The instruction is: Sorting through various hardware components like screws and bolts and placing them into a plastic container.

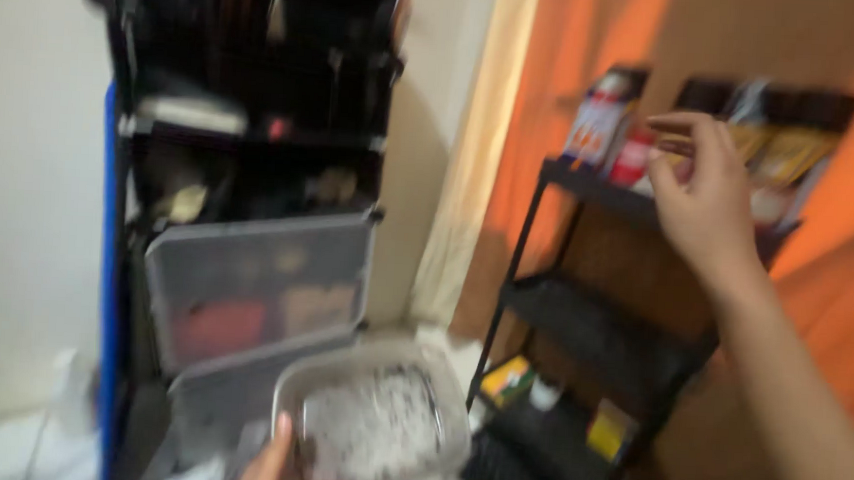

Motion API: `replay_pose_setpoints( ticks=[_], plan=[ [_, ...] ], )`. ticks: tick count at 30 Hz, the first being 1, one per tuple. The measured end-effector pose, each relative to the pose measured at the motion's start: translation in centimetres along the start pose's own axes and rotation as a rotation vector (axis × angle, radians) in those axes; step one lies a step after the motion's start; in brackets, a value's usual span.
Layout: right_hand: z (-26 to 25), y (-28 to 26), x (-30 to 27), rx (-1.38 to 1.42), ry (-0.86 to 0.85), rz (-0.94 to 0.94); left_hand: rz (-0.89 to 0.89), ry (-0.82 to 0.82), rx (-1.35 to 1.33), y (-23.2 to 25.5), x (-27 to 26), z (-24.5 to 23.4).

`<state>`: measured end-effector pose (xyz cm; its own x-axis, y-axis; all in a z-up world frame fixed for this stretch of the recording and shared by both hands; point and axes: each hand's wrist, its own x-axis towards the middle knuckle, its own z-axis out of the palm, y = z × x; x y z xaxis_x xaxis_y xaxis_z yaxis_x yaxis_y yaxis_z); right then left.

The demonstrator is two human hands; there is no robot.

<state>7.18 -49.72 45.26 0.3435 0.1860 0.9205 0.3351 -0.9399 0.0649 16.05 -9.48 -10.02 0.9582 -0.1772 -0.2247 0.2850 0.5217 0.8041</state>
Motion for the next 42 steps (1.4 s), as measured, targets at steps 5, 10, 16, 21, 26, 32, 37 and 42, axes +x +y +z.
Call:
replay_pose_setpoints(
  ticks=[5, 10, 16, 21, 26, 32, 37, 42],
  plan=[
    [5.6, -10.1, -14.5, 0.494, -0.336, 0.168, -0.105, 0.169, 0.021, 9.2, -12.9, 3.8],
    [17.1, -13.6, -32.5, 0.868, -0.919, 0.585, -0.172, 0.284, 0.087, 5.6, -14.3, -0.8],
    [21.4, -16.2, -40.3, 1.144, -1.184, 1.024, -0.078, 0.208, 0.047, 4.1, -15.5, -0.7],
    [23.9, -14.3, -43.7, 1.169, -0.969, 1.237, 0.083, 0.180, 0.135, 3.6, -13.9, -0.9],
    [24.6, -15.0, -43.3, 1.070, -0.812, 0.932, 0.131, 0.259, 0.370, 3.9, -13.3, 0.0],
    [25.2, -12.7, -45.2, 0.493, -0.786, 0.470, 0.194, 0.570, 0.435, 4.5, -12.1, -1.3],
    [25.5, -10.5, -45.0, 0.099, -1.277, 0.775, 0.272, 0.765, 0.268, 5.5, -12.0, -3.4],
    [26.8, -9.9, -47.3, 0.037, -1.301, 0.647, 0.268, 0.766, 0.176, 3.5, -10.8, -5.0]
  ],
)
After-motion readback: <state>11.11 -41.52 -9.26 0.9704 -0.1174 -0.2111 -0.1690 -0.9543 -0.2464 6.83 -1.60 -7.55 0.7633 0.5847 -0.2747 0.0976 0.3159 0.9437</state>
